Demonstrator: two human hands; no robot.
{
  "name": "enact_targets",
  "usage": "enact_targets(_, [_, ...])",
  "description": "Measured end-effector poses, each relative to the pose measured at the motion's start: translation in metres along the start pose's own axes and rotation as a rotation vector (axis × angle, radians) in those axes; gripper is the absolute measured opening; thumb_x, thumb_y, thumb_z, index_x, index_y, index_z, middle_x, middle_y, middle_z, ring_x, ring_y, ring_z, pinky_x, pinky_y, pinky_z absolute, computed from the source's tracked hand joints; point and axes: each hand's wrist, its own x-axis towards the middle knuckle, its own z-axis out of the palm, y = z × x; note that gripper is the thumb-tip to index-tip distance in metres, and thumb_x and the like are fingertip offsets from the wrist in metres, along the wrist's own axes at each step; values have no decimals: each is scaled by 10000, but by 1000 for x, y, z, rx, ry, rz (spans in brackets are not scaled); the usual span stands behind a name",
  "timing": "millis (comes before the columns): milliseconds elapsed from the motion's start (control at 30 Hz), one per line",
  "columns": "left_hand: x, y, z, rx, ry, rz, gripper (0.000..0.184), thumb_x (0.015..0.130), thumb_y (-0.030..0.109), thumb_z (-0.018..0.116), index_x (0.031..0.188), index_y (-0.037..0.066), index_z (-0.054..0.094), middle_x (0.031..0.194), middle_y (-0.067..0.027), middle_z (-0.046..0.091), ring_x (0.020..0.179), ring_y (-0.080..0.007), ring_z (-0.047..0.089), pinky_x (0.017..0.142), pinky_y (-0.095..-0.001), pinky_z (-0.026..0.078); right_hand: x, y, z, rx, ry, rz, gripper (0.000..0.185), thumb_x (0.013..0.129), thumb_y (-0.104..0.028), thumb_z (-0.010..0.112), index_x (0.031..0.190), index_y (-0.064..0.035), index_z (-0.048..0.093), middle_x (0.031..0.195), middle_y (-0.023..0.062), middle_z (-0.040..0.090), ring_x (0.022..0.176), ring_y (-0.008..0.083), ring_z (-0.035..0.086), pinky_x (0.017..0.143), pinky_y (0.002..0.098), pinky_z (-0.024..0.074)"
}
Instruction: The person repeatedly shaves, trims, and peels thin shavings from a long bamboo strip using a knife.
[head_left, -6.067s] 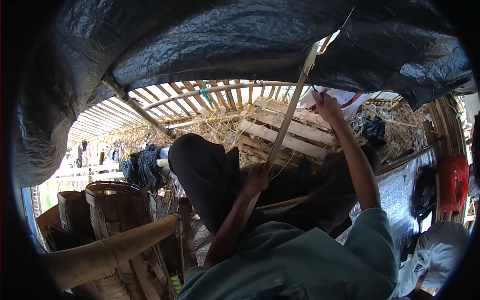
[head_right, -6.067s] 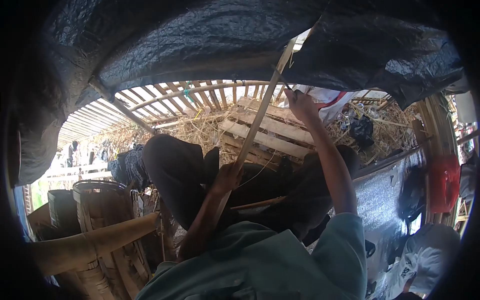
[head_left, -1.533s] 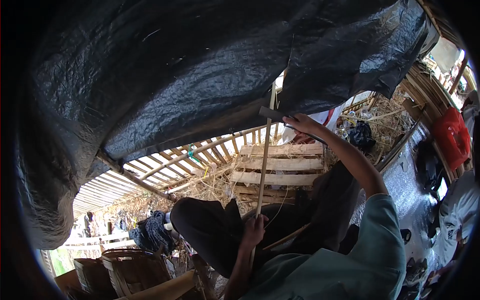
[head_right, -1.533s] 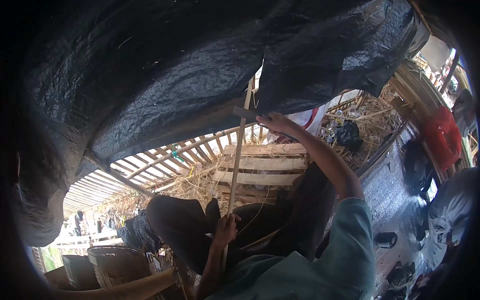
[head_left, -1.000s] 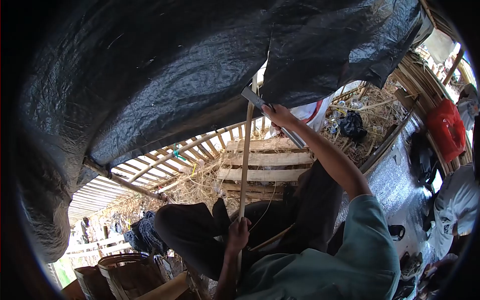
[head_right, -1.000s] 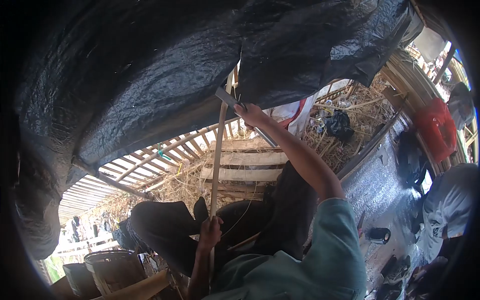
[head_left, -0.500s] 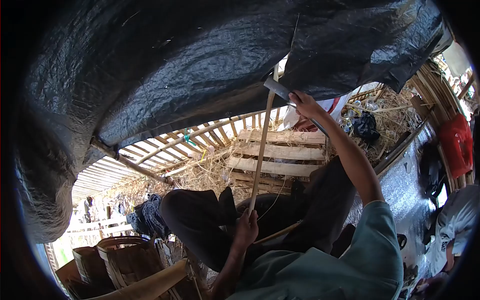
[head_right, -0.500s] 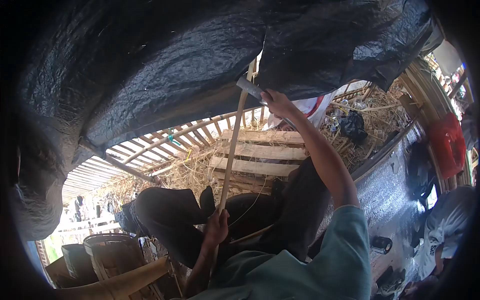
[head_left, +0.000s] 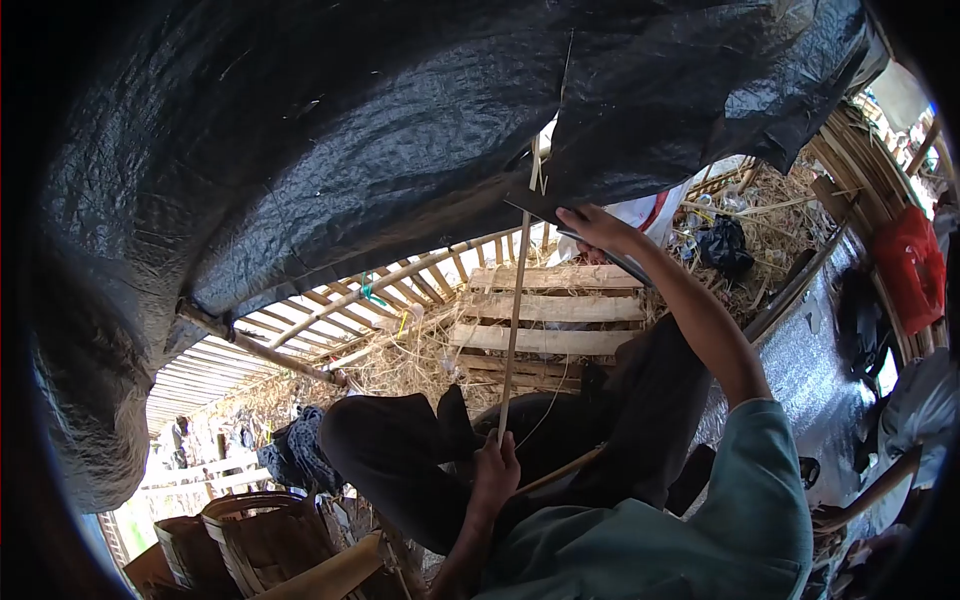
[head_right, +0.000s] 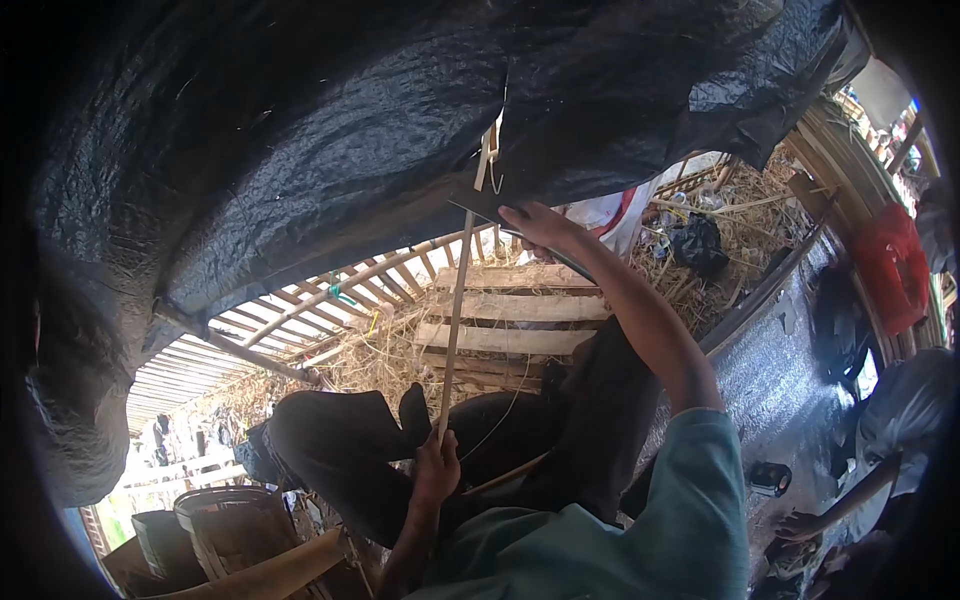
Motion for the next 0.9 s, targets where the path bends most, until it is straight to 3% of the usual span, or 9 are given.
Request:
enact_targets(133, [-4, -5, 5, 5, 2, 15, 226, 944, 197, 459, 878, -13, 508, 603, -234, 544, 645, -441, 575, 469, -485, 389, 26, 13, 0, 53, 349, -43, 455, 959, -449, 421, 1068, -11, 487, 544, 45, 468, 348, 106, 446, 325, 274, 357])
enact_targets(267, [-1, -7, 1, -54, -1, 38, 213, 942, 186, 462, 870, -11, 505, 595, -238, 533, 633, -441, 569, 458, -487, 379, 5, 0, -6, 192, 8, 96, 448, 962, -447, 410, 1030, -10, 486, 536, 56, 470, 368, 109, 468, 334, 276, 362])
enact_targets(300, [0, -6, 1, -46, 4, 51, 212, 941, 182, 462, 867, -11, 504, 593, -240, 532, 629, -441, 568, 457, -488, 378, 9, 4, -9, 25, 24, 48, 448, 962, -455, 403, 994, -15, 483, 530, 48, 460, 370, 105, 460, 339, 270, 363])
enact_targets(433, [-5, -6, 6, -11, 2, 49, 204, 940, 171, 464, 861, -14, 498, 586, -245, 526, 617, -441, 565, 452, -489, 382, 24, 13, -7, 0, 384, -32, 463, 956, -450, 411, 1044, -5, 502, 539, 43, 452, 359, 128, 476, 339, 290, 396])
enact_targets(567, [-2, -8, 5, -27, 8, 36, 196, 939, 170, 466, 865, -10, 483, 582, -244, 528, 606, -446, 561, 448, -488, 395, 6, 1, -5, -55, 35, -44, 417, 957, -427, 448, 888, -17, 475, 534, 60, 489, 378, 143, 499, 368, 282, 396])
enact_targets(667, [-4, -6, 8, 121, 5, 31, 191, 936, 170, 470, 872, -9, 478, 584, -248, 534, 605, -447, 565, 449, -493, 412, 33, 24, -10, -300, 314, -197, 409, 959, -436, 436, 922, -29, 469, 533, 36, 463, 374, 113, 472, 361, 259, 382])
enact_targets(700, [-5, -2, 8, 127, -8, 17, 192, 936, 169, 470, 869, -11, 478, 586, -250, 537, 605, -447, 567, 450, -495, 416, 29, 20, -7, -191, 387, -191, 413, 959, -428, 444, 920, -20, 489, 526, 41, 473, 382, 120, 481, 371, 280, 390])
enact_targets(833, [-2, 3, 4, 104, -21, -3, 190, 933, 161, 470, 862, -16, 475, 588, -253, 542, 610, -445, 572, 454, -505, 424, 15, 7, -4, -33, 77, -15, 476, 941, -457, 449, 1051, 0, 523, 541, 67, 492, 380, 139, 499, 349, 301, 405])
enact_targets(900, [-3, 3, 4, 91, -18, -6, 186, 933, 158, 468, 859, -13, 473, 586, -254, 541, 613, -446, 572, 455, -509, 422, 20, 9, -12, -176, 169, -91, 474, 940, -457, 451, 1060, -4, 518, 556, 73, 502, 383, 144, 506, 353, 306, 412])
